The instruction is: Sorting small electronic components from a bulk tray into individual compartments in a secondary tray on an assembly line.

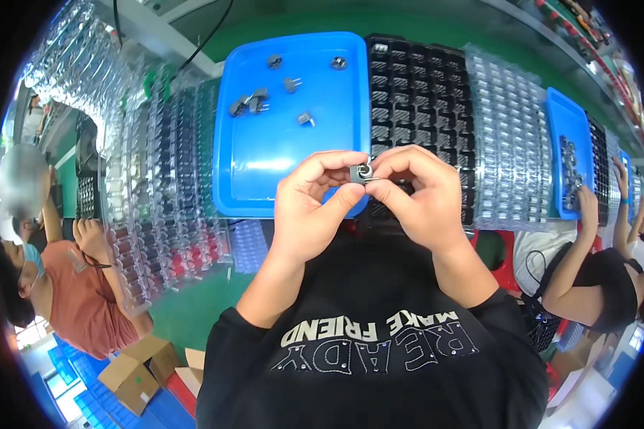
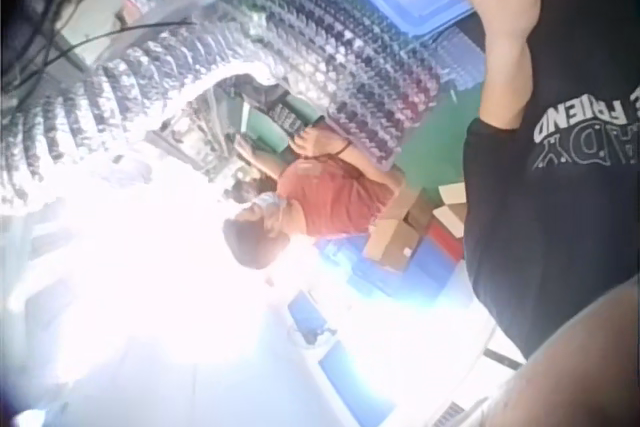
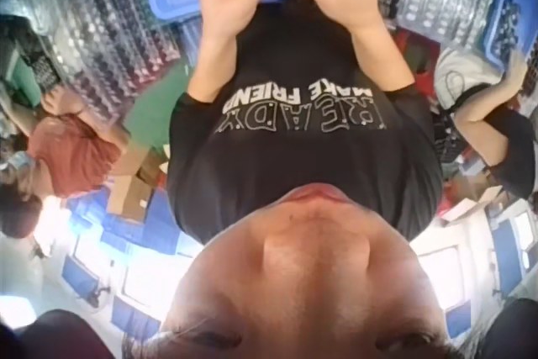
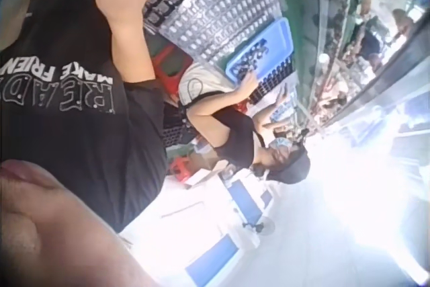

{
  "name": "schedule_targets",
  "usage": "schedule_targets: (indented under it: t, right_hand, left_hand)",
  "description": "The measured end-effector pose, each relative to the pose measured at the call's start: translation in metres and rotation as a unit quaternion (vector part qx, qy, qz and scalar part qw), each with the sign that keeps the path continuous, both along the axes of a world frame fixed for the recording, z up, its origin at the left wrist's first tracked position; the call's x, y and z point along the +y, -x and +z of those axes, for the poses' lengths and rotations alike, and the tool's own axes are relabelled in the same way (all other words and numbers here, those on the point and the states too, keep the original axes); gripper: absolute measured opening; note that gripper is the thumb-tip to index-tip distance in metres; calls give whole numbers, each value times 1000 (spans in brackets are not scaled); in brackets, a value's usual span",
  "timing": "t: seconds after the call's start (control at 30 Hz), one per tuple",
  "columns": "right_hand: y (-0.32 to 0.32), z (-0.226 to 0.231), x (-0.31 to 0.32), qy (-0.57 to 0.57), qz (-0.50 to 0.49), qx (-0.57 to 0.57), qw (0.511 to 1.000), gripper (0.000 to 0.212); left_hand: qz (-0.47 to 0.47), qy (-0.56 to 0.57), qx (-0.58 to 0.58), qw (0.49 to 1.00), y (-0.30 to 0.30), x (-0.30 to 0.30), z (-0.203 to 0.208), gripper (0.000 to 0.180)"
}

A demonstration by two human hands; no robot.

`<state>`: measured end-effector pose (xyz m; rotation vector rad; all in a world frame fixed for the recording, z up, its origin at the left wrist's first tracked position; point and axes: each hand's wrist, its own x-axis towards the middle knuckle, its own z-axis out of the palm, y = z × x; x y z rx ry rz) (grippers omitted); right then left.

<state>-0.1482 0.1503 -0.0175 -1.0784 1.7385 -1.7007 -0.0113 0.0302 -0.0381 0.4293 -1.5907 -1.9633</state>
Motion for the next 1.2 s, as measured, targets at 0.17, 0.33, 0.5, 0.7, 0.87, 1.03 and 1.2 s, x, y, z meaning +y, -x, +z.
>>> schedule_targets:
  t: [0.17,0.33,0.5,0.7,0.87,1.03,1.2]
  right_hand:
    - [77,14,-29,-154,-27,274,949,10]
    - [184,-20,-93,-257,-156,470,830,11]
    - [174,-30,-125,-282,-110,543,783,17]
    - [183,-46,-104,-270,-128,517,802,20]
    - [166,28,30,-205,-109,315,920,41]
    - [152,20,205,-459,-235,291,806,37]
    - [121,-7,212,-457,-236,223,828,35]
  left_hand:
    - [104,461,-240,848,23,-56,24,42]
    - [35,525,-391,755,43,-91,3,34]
    - [45,529,-376,760,32,-97,-15,19]
    - [53,378,-313,869,17,-69,-12,19]
    - [40,152,-235,959,-22,-67,-18,32]
    - [17,32,-196,980,-43,-68,-8,49]
    - [3,52,-191,980,-38,-67,-12,49]
